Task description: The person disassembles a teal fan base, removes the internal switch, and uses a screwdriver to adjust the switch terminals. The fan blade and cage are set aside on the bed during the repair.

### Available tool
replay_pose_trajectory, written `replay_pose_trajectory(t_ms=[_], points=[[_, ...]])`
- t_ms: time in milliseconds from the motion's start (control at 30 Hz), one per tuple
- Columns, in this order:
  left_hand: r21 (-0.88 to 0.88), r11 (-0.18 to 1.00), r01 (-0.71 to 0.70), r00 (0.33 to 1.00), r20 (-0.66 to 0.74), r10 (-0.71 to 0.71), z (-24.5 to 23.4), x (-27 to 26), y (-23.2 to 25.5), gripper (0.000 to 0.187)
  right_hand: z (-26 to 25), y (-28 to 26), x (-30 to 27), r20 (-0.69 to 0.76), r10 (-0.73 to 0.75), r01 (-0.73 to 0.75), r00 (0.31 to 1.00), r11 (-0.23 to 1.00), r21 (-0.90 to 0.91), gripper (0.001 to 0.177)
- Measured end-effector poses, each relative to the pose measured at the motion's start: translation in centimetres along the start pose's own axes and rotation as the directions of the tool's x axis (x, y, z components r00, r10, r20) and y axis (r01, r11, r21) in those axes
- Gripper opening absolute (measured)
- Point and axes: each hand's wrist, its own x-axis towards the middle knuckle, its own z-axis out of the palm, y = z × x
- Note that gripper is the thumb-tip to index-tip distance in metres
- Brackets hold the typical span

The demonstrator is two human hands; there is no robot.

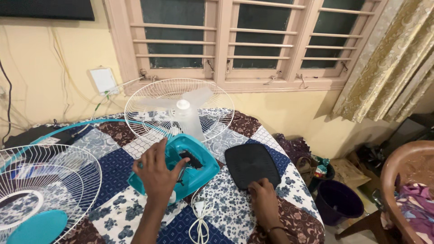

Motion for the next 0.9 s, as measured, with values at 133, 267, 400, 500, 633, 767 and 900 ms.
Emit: replay_pose_trajectory(t_ms=[133,267,400,500,633,767,900], points=[[-0.003,1.0,0.015,1.0,0.014,-0.015,-0.3,0.0,0.2,0.088,2.0,1.8,1.5,-0.032,-0.06,0.061,0.998,0.998,0.014,0.01],[-0.004,1.0,0.016,1.0,0.025,-0.016,-0.5,0.1,0.3,0.088,2.9,2.5,2.8,-0.025,-0.034,0.036,0.999,0.995,0.088,0.011],[-0.011,1.0,0.014,0.999,0.034,-0.014,-0.5,0.2,0.4,0.088,2.3,1.3,3.0,0.029,-0.017,0.012,0.999,0.987,0.158,0.016],[0.008,1.0,0.004,1.0,0.013,-0.004,-0.3,0.2,0.7,0.088,1.8,-0.3,2.7,-0.036,-0.026,0.032,0.999,0.979,0.2,0.016],[-0.011,1.0,-0.011,1.0,0.005,0.012,-0.5,0.0,1.2,0.085,1.5,-2.1,2.7,0.045,-0.056,0.045,0.997,0.976,0.214,0.014],[-0.012,1.0,-0.014,1.0,0.008,0.014,-0.9,0.1,1.4,0.084,2.4,-3.0,3.1,0.154,-0.071,0.05,0.986,0.989,0.137,0.013],[-0.014,0.999,-0.031,0.999,-0.019,0.031,-1.2,0.4,1.4,0.083,4.3,-2.8,3.4,0.137,-0.128,0.125,0.982,0.992,0.034,0.014]])
